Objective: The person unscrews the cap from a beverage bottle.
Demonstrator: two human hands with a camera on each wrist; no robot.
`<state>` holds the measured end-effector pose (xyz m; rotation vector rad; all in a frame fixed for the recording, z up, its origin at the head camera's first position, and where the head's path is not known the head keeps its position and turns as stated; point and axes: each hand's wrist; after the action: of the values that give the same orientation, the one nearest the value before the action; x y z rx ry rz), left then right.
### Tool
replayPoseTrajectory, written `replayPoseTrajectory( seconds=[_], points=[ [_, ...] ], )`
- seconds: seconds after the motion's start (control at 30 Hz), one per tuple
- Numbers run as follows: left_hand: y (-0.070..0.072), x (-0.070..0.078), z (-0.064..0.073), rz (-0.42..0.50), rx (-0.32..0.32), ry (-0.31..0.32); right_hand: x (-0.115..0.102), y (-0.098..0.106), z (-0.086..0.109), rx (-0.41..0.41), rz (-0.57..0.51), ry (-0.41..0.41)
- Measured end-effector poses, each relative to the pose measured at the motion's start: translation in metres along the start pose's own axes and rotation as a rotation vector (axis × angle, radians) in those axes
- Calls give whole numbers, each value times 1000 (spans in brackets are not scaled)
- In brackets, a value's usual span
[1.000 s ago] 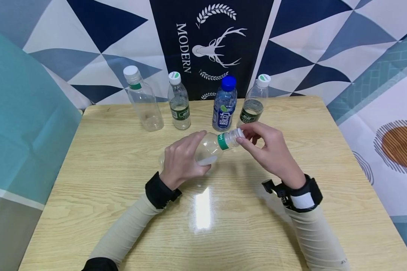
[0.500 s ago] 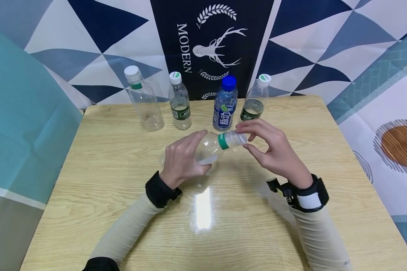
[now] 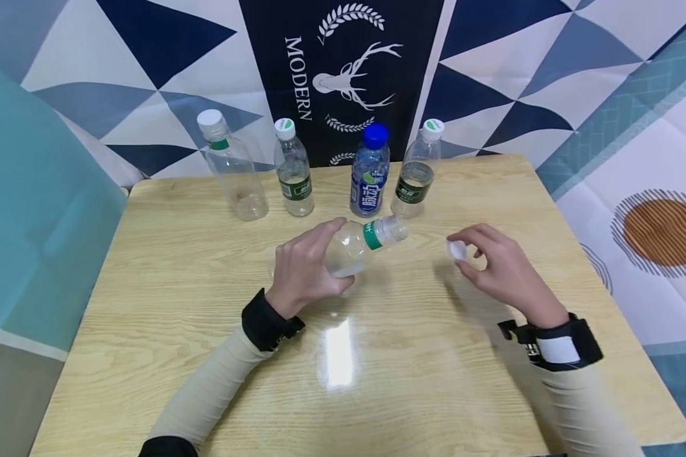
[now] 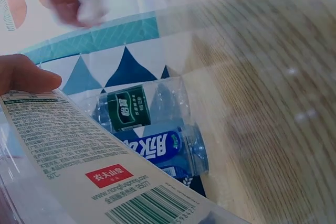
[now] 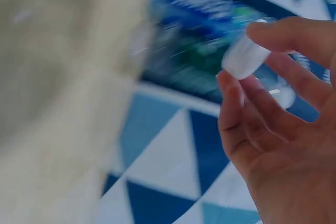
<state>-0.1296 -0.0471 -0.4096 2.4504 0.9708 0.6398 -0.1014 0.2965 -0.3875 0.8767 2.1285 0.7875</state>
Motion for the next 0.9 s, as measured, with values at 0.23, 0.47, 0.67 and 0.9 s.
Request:
replayPoseTrajectory(
  seconds=[0.23,0.47,0.67,0.9],
  points=[
    [1,2,0,25,18,7,40,-2,28,-195,143,-113],
    [0,3,1,38,26,17,48,-16,31,-260,154,-147],
    [-1,4,2,39,19,22,51,-25,32,-237,296,-78],
    [-1,2,2,40,21,14,53,-28,33,-220,310,-91]
  ],
)
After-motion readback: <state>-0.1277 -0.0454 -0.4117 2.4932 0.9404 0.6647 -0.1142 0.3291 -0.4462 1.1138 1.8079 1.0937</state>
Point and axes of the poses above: each hand's wrist, its own z-axis away from the middle knuckle, its own y-axis out of the back of the hand, x = y × z, and after that the axes turned 14 degrees about x, right-handed
